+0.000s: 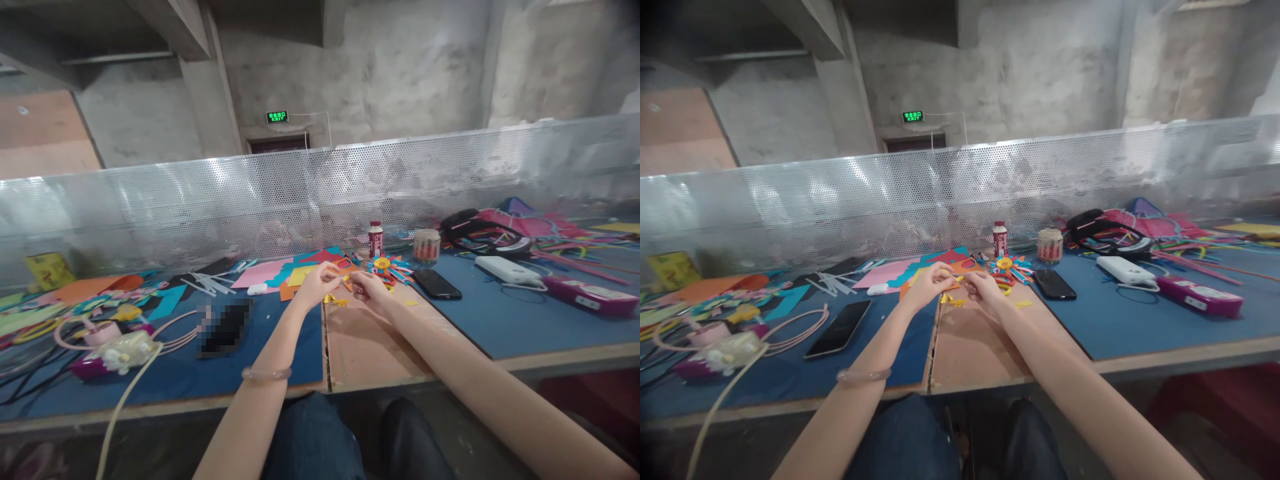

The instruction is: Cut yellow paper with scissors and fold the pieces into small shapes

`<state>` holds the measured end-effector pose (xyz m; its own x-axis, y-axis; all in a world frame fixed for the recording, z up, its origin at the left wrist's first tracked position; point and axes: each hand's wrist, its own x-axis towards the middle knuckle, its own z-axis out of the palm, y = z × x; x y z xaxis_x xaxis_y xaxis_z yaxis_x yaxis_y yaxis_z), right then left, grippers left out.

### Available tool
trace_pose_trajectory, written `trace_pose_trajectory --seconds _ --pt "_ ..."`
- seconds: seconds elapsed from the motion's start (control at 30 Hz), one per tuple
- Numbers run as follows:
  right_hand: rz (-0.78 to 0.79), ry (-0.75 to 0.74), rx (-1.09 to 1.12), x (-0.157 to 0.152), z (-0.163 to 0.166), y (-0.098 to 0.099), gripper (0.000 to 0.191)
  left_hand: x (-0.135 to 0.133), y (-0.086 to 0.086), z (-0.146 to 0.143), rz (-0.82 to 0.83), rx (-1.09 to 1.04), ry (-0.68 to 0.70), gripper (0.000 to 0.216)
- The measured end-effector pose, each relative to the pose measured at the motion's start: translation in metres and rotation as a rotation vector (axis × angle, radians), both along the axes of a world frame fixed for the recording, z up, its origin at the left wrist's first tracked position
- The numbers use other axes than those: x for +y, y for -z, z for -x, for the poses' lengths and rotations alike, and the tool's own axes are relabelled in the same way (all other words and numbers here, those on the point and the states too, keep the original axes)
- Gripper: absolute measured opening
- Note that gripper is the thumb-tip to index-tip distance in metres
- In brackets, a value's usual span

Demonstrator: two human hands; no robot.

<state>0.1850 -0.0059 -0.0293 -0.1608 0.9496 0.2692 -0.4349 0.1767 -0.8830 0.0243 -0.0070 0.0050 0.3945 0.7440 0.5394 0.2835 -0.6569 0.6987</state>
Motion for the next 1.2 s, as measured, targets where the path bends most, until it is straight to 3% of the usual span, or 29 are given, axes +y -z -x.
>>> trace_pose_trajectory --seconds 0.2,0.43,0.77,1.03,1.2 --pt "-0.003 -0.013 0.006 -0.001 0.001 0.000 0.021 0.001 0.001 -0.002 -0.064 0.032 0.013 0.019" --pt "0.020 0.096 0.003 -0.006 0.003 -0.004 0.023 -0.002 -0.002 -0.002 -0.101 0.062 -0.040 0.019" --pt "0.042 -0.015 -0.005 -0.007 0.004 -0.003 0.018 -0.004 -0.004 -0.002 -0.101 0.085 -0.087 0.014" --pt "0.174 -0.016 -0.042 -0.003 0.003 -0.001 0.016 -0.003 -0.003 -0.002 -0.054 0.051 -0.072 0.013" --pt "0.055 -0.041 -0.055 -0.006 0.004 -0.002 0.020 -0.003 -0.003 -0.002 -0.051 0.058 -0.047 0.011"
